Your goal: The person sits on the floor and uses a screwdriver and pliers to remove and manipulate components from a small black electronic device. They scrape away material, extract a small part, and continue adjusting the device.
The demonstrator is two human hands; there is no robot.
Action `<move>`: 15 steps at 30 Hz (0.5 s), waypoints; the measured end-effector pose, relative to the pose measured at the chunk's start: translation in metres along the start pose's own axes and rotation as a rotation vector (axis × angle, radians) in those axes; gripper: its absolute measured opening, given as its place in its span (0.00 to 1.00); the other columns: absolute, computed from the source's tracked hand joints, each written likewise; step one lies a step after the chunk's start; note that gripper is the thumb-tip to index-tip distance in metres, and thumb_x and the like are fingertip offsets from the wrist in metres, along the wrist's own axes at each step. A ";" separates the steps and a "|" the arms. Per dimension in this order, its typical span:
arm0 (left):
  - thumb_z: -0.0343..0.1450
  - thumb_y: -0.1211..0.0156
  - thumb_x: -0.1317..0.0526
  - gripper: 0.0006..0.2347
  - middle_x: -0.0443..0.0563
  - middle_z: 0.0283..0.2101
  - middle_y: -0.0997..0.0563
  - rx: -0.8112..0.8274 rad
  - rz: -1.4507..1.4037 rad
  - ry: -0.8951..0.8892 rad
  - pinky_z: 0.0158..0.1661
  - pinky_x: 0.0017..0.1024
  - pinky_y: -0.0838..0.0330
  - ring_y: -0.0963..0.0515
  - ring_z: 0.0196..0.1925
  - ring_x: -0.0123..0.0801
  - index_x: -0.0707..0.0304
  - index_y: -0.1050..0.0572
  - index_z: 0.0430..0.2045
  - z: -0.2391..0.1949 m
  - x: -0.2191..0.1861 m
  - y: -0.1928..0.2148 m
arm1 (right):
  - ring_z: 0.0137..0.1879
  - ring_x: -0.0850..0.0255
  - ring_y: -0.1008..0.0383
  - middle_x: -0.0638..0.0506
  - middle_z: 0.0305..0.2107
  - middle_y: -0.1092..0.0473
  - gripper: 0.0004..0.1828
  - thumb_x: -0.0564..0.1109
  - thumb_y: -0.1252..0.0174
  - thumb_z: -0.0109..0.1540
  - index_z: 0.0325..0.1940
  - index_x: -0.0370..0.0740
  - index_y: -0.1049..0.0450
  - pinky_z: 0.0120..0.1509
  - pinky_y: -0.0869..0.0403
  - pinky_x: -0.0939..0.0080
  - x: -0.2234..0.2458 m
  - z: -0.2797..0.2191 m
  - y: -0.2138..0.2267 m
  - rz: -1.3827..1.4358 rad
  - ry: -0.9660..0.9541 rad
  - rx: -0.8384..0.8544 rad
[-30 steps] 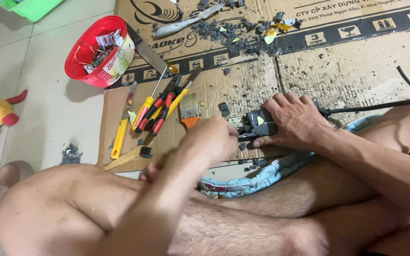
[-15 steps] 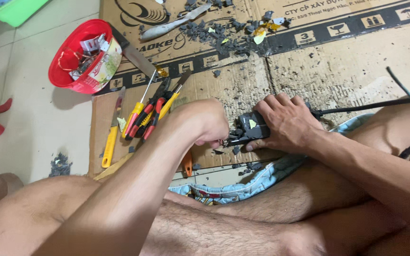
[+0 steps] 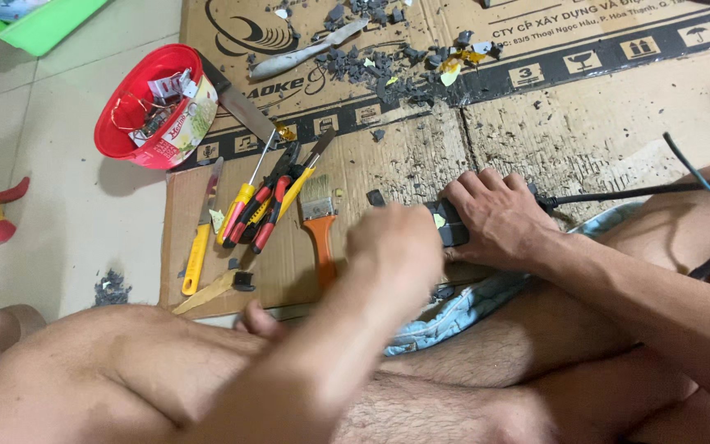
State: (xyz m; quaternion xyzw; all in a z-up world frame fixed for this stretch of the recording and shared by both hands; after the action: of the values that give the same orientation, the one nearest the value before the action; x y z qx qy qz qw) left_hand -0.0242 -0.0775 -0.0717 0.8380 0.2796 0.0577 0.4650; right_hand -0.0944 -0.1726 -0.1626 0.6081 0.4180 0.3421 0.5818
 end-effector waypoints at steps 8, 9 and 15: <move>0.70 0.55 0.72 0.14 0.69 0.41 0.19 -0.245 -0.134 0.058 0.40 0.57 0.20 0.17 0.44 0.62 0.79 0.23 0.46 -0.055 0.001 -0.045 | 0.59 0.54 0.33 0.53 0.45 0.36 0.55 0.95 0.53 0.46 0.57 0.51 0.36 0.58 0.32 0.47 0.002 -0.004 0.010 0.051 0.005 0.031; 0.71 0.55 0.73 0.16 0.72 0.43 0.20 -0.357 -0.168 0.040 0.41 0.57 0.20 0.17 0.44 0.63 0.82 0.27 0.51 -0.060 0.005 -0.042 | 0.61 0.53 0.32 0.53 0.46 0.34 0.57 0.95 0.52 0.45 0.59 0.52 0.36 0.61 0.32 0.46 0.003 -0.005 0.013 0.069 -0.005 0.046; 0.69 0.52 0.69 0.14 0.68 0.38 0.17 -0.093 -0.269 0.144 0.41 0.55 0.20 0.16 0.44 0.60 0.73 0.19 0.41 -0.050 0.021 -0.004 | 0.62 0.53 0.32 0.53 0.47 0.33 0.55 0.94 0.51 0.46 0.60 0.53 0.36 0.62 0.31 0.46 0.003 -0.005 0.017 0.102 -0.029 0.088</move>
State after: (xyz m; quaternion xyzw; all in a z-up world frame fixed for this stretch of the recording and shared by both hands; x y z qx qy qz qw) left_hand -0.0261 -0.0271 -0.0505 0.7643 0.4191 0.0677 0.4855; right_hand -0.0958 -0.1669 -0.1453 0.6583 0.3926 0.3437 0.5425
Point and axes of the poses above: each hand's wrist, its own z-axis towards the middle knuckle, its own y-axis out of the back of the hand, x = y × z, the point moved 8 cm from there along z, towards the middle knuckle
